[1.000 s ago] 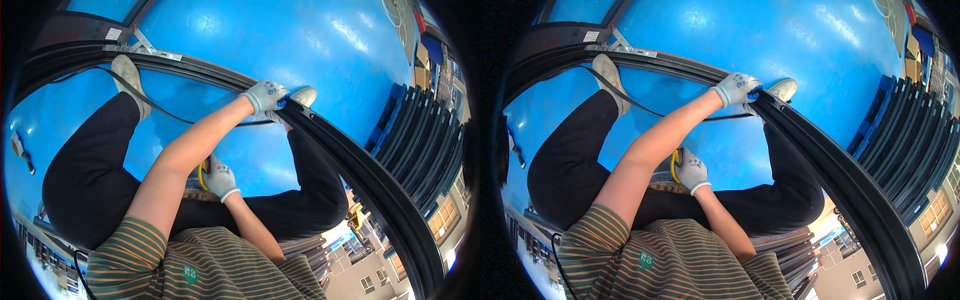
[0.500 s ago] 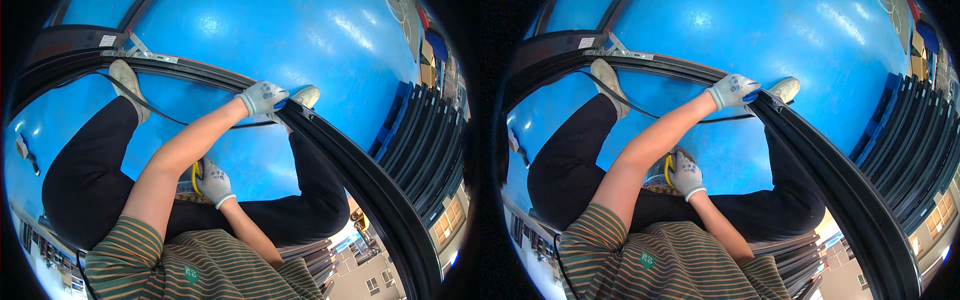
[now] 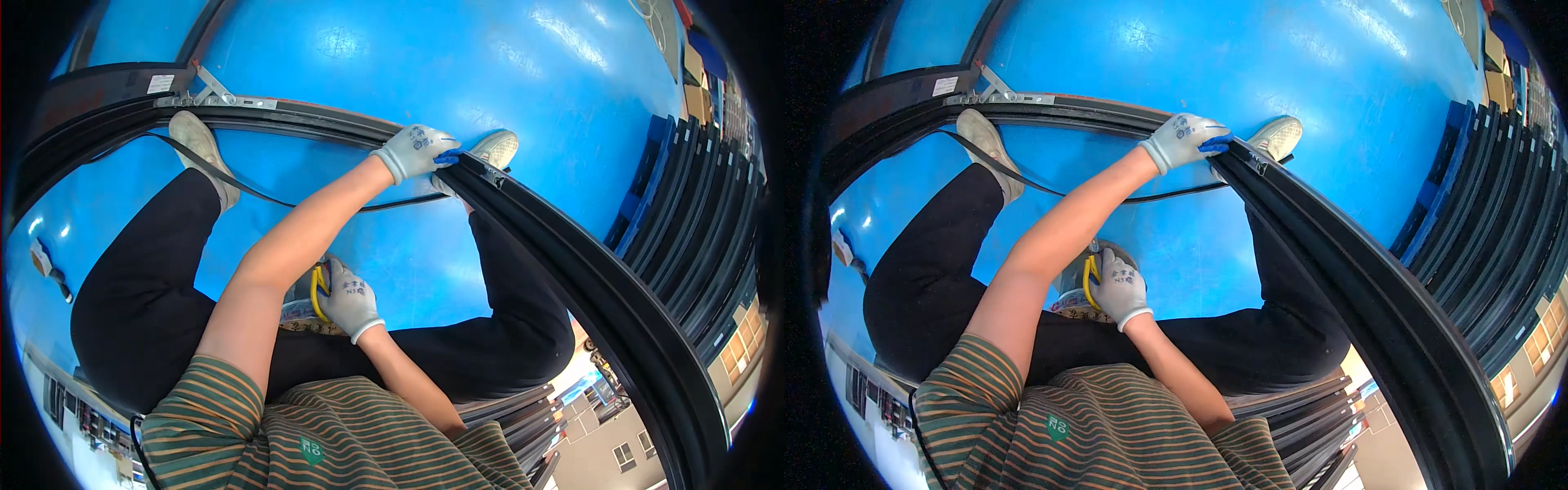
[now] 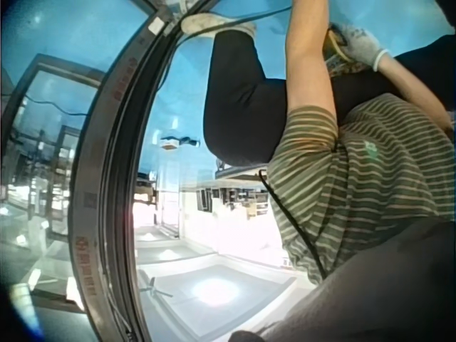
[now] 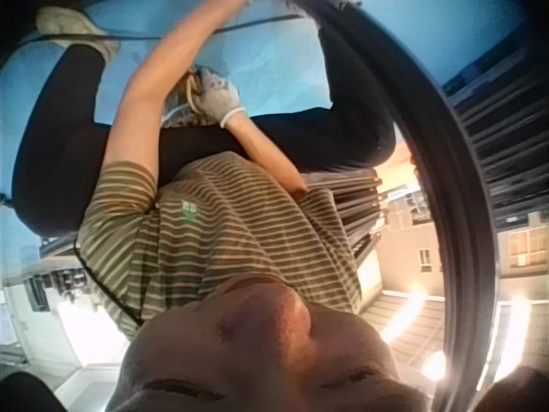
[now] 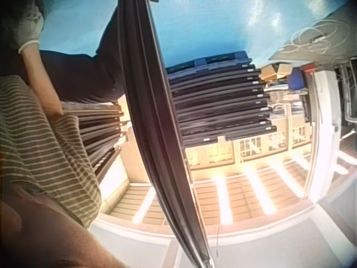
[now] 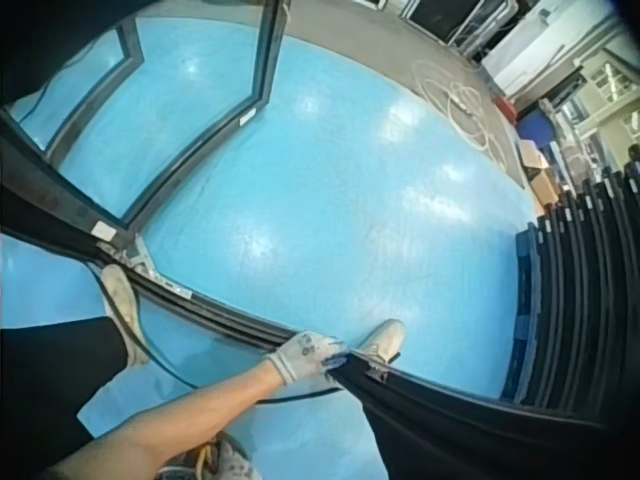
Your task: Installing a rubber gasket seal around the inner edge of a metal door or booth frame.
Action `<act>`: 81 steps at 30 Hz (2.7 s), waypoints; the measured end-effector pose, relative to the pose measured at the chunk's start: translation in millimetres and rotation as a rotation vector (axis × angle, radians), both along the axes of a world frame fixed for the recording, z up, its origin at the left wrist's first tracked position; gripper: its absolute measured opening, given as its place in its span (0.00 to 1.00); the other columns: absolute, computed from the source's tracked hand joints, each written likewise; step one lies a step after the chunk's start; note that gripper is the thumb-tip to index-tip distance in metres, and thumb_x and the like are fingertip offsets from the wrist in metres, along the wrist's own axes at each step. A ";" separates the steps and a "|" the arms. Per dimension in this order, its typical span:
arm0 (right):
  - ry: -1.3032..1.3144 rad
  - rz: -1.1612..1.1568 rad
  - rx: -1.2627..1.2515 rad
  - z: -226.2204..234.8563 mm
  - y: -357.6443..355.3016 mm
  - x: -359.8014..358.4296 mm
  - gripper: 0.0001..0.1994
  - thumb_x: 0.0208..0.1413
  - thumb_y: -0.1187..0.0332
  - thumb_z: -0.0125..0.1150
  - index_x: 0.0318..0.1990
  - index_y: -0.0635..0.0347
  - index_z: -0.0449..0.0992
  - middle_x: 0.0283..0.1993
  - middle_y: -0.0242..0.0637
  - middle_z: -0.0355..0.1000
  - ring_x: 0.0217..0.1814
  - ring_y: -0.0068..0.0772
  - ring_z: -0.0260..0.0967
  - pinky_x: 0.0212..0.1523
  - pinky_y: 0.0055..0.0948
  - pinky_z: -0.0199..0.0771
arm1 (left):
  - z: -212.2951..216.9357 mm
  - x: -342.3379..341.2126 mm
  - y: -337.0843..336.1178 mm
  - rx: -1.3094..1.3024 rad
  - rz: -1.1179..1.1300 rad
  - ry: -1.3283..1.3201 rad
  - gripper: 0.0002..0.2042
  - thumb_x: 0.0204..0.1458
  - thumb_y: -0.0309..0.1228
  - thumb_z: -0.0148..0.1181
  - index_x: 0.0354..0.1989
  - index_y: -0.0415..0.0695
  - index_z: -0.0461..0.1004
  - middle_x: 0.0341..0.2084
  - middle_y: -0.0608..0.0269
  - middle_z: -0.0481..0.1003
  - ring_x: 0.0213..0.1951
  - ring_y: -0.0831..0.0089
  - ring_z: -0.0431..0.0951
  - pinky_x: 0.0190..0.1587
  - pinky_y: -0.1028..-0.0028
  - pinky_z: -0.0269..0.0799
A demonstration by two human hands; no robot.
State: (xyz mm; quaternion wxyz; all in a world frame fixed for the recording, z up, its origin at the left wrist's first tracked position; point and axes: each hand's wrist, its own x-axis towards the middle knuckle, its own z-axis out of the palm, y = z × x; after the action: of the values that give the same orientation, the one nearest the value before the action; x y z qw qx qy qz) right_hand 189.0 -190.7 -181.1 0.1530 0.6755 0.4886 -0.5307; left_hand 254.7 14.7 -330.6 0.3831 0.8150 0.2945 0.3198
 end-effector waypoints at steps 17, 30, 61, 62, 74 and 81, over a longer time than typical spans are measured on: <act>0.042 -0.043 0.072 1.7 3.6 0.0 0.23 0.56 0.60 0.60 0.54 0.65 0.70 0.44 0.52 0.78 0.43 0.54 0.78 0.43 0.43 0.77 | 16.3 -2.6 -16.6 -0.410 0.014 -0.063 0.18 0.46 0.27 0.63 0.49 0.44 0.79 0.47 0.58 0.79 0.45 0.59 0.79 0.49 0.65 0.74; 0.060 0.269 -0.014 -8.6 0.1 -11.9 0.23 0.60 0.56 0.56 0.57 0.61 0.72 0.50 0.51 0.77 0.47 0.52 0.77 0.49 0.44 0.74 | 80.9 13.0 -64.3 -0.670 0.087 0.174 0.42 0.43 0.32 0.61 0.70 0.32 0.54 0.66 0.35 0.58 0.66 0.41 0.60 0.69 0.56 0.57; 0.002 0.346 -0.107 -10.9 10.7 -2.6 0.24 0.61 0.51 0.50 0.56 0.58 0.77 0.58 0.47 0.75 0.59 0.49 0.73 0.53 0.40 0.71 | 61.3 21.5 -64.3 -0.768 0.294 0.269 0.35 0.46 0.37 0.58 0.65 0.35 0.62 0.61 0.44 0.68 0.63 0.46 0.66 0.64 0.59 0.63; -0.017 0.329 0.014 -17.1 -6.0 3.9 0.24 0.60 0.51 0.51 0.55 0.57 0.77 0.57 0.46 0.76 0.58 0.49 0.74 0.53 0.40 0.71 | 78.4 24.2 -64.4 -0.764 0.288 0.274 0.35 0.46 0.37 0.58 0.65 0.35 0.62 0.61 0.44 0.68 0.63 0.46 0.66 0.64 0.59 0.63; 0.017 0.219 0.475 -54.6 -63.8 -3.5 0.22 0.57 0.50 0.55 0.50 0.56 0.81 0.51 0.42 0.80 0.48 0.49 0.77 0.46 0.42 0.74 | 122.8 6.7 -38.5 -0.463 0.159 0.088 0.24 0.38 0.38 0.66 0.46 0.42 0.75 0.41 0.52 0.77 0.46 0.51 0.76 0.53 0.59 0.69; -0.030 0.377 0.248 -17.2 -10.7 -6.7 0.20 0.56 0.51 0.56 0.45 0.57 0.79 0.42 0.46 0.80 0.37 0.52 0.78 0.38 0.43 0.75 | 60.7 -21.1 -63.4 -0.324 0.302 0.098 0.31 0.43 0.45 0.67 0.56 0.42 0.70 0.48 0.48 0.74 0.47 0.52 0.74 0.53 0.60 0.67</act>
State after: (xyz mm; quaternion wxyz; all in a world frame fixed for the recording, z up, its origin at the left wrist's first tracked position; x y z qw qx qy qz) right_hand 182.4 -201.3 -198.3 0.1725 0.5935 0.6653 -0.4187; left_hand 233.6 -48.7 -269.9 0.4420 0.7040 0.4792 0.2819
